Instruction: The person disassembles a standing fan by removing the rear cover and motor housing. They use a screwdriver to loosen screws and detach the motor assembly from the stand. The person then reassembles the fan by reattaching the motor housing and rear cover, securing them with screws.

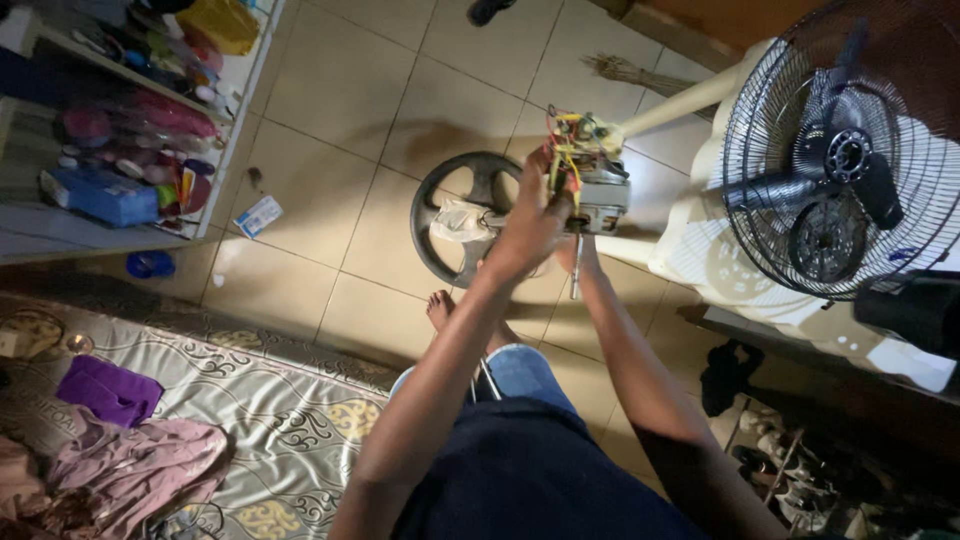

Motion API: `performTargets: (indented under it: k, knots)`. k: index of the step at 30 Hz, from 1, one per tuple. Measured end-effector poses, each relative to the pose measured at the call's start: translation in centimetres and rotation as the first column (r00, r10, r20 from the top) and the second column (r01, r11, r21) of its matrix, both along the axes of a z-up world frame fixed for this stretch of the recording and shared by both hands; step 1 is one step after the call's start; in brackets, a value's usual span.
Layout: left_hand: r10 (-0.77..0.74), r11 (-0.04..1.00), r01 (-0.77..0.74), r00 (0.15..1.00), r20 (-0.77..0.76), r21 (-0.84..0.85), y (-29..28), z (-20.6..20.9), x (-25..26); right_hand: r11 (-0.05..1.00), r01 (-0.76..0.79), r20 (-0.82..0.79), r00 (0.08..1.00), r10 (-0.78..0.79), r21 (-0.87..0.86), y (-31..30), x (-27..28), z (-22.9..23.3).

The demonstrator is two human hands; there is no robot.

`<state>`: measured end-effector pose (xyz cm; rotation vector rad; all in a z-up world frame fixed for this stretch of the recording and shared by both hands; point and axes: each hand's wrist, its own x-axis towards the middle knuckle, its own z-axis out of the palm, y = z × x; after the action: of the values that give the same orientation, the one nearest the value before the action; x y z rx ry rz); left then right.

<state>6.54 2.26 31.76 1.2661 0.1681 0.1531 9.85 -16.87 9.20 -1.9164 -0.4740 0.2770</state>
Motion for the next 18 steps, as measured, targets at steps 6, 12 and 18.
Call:
performTargets:
  k: [6, 12, 18]
  knots:
    - [0.027, 0.988, -0.029, 0.999, 0.017, 0.152, -0.6, 1.1, -0.7, 0.901, 0.317, -0.165, 0.946, -0.279, 0.296, 2.4, -1.8, 6.4]
    - [0.082, 0.960, -0.091, 0.996, 0.046, 0.265, -2.5, 1.4, -0.4, 0.773, 0.493, -0.367, 0.859, -0.358, 0.399, 3.1, -2.2, 9.2]
    - [0.114, 0.977, -0.111, 0.993, -0.006, 0.182, -1.1, -0.1, 1.7, 0.855, 0.409, -0.162, 0.912, -0.376, 0.319, 5.4, -0.8, 8.1]
